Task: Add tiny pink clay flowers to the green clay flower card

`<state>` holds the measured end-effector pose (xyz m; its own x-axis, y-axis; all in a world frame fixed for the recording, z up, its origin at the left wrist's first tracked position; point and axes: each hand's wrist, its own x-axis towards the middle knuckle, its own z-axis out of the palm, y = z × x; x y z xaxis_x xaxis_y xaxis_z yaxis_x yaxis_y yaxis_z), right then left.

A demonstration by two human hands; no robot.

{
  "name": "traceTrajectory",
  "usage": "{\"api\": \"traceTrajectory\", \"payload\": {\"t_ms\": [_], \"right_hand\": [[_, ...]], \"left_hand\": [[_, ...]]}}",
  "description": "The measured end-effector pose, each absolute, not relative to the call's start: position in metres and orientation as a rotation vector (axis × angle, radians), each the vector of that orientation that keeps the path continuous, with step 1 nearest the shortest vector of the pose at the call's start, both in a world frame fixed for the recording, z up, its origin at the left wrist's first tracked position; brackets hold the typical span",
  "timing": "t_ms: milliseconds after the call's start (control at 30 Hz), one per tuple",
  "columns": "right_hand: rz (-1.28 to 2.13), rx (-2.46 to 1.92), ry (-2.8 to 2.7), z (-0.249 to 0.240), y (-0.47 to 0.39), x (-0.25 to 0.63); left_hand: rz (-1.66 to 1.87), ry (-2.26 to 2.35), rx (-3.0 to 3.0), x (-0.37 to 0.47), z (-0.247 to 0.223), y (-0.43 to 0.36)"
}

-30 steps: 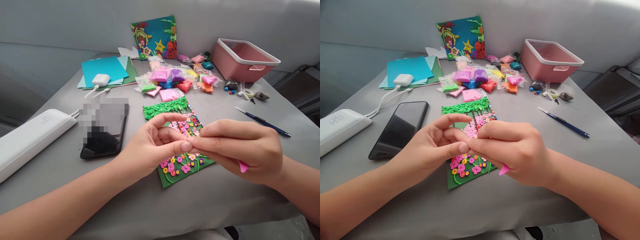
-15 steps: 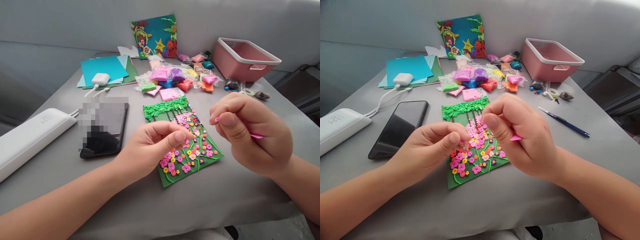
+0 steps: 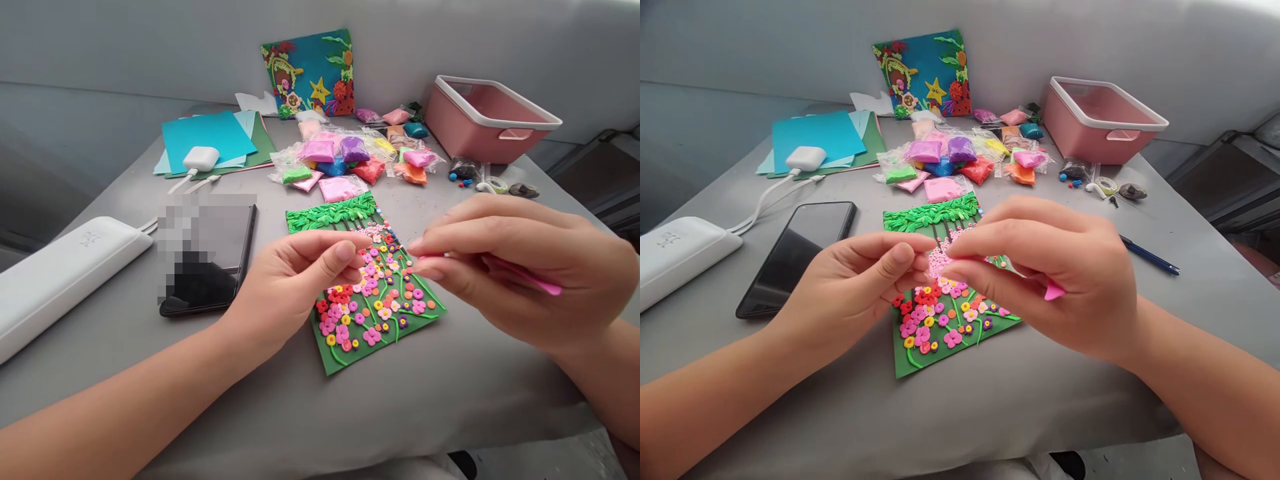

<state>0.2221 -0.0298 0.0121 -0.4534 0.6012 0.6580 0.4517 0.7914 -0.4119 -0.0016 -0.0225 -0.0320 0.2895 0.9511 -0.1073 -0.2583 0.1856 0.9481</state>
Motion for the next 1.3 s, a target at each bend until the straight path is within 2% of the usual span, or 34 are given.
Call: {"api": "traceTrajectory", "payload": {"t_ms": [133, 467, 700, 900, 1300], "right_hand": [[0.129, -0.836, -2.108, 0.012, -0.028, 0.220], [0.048, -0.925, -2.067, 0.010, -0.028, 0.221], [0.163, -0.832, -2.060, 0.009, -0.024, 0.221], [0.083, -0.793, -2.047, 0.008, -0.023, 0.222], [0.179, -0.800, -2.044, 0.008, -0.022, 0.222]], "left_hand": [[1.072, 0.951, 1.008, -0.001, -0.029, -0.021], [0.803, 1.010, 1.145, 0.000, -0.033, -0.017], [0.741, 0.929, 1.199, -0.001, -0.037, -0.013], [0.797, 0.949, 1.218, 0.001, -0.033, -0.018], [0.886, 0.858, 1.631, -0.003, -0.034, -0.030]]}}
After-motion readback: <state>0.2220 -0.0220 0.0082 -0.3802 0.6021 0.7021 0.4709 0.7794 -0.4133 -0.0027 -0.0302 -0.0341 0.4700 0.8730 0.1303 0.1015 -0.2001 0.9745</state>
